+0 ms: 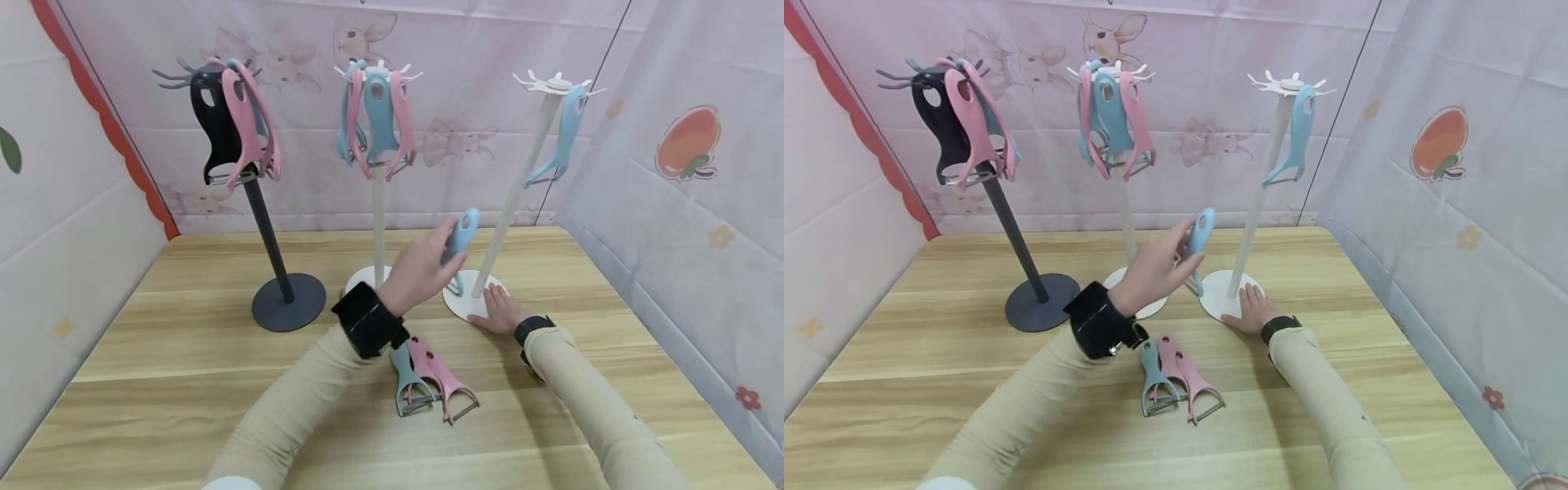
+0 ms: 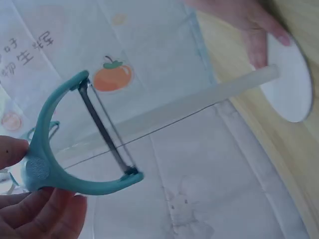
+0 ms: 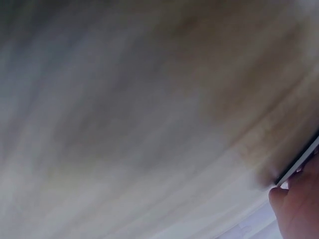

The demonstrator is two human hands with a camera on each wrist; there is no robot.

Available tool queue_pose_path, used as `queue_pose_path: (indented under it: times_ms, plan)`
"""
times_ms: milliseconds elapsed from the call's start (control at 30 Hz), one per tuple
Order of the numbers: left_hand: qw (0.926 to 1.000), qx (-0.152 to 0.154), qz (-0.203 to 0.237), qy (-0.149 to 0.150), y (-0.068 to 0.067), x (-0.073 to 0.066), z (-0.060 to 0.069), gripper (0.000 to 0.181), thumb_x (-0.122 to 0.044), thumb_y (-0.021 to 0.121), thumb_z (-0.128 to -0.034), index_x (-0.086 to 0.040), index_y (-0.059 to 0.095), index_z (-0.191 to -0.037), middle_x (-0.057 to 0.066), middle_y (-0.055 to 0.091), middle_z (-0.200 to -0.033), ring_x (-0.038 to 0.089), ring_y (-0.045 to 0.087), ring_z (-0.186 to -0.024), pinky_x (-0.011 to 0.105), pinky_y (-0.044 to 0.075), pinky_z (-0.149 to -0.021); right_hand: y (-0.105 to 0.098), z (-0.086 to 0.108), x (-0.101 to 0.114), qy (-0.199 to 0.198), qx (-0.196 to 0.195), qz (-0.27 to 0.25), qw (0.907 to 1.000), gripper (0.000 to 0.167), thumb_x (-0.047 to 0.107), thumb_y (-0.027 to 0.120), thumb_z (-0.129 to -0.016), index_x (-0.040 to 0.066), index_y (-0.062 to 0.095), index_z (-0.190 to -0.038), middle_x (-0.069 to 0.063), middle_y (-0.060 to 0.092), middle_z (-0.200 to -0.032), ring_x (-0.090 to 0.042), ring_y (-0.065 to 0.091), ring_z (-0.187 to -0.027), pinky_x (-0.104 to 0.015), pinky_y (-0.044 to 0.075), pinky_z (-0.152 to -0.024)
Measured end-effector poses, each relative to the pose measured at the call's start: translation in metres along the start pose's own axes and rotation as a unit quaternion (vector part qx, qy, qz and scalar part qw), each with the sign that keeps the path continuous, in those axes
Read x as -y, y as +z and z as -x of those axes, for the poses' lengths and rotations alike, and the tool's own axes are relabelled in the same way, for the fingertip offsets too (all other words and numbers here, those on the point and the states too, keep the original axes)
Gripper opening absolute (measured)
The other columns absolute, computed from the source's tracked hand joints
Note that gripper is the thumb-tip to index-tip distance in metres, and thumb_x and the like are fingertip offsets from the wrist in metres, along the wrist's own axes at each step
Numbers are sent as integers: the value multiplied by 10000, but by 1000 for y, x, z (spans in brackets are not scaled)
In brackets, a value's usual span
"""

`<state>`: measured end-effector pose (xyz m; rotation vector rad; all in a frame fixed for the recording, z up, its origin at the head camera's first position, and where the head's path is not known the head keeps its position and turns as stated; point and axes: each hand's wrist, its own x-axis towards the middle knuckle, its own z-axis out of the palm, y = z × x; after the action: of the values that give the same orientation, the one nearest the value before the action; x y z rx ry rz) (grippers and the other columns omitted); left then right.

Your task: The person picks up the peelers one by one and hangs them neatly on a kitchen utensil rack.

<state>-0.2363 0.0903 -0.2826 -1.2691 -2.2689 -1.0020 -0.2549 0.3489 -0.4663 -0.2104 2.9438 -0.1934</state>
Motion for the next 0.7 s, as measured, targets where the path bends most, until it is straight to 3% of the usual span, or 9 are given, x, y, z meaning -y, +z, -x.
queue_pose_path:
  times_ms: [200, 433, 700]
  plan:
    - [9977, -596, 296, 122, -6, -18, -38, 463, -150, 604, -874, 57, 449, -1258, 134, 653, -910, 162, 631, -754, 228, 489, -653, 1, -1, 1, -63, -106, 148, 9998, 811, 450, 460, -911, -216, 231, -1315, -407, 189, -1364, -524, 171, -1267, -567, 201, -1013]
    - [9922, -1176, 406, -22, -12, -40, -71, 465, -188, 643, -850, 21, 482, -1234, 93, 654, -863, 124, 618, -712, 164, 456, -613, 5, -3, 0, -46, -125, 186, 9997, 819, 464, 451, -910, -205, 226, -1326, -395, 185, -1375, -516, 168, -1272, -570, 199, -1011]
    - [9931, -1051, -19, -526, -18, -68, -109, 460, -272, 609, -871, -52, 482, -1254, 59, 646, -1049, 103, 626, -865, 159, 463, -679, 3, 0, -1, -95, -179, 69, 9998, 814, 452, 470, -903, -206, 237, -1321, -399, 183, -1374, -521, 164, -1270, -566, 196, -1014]
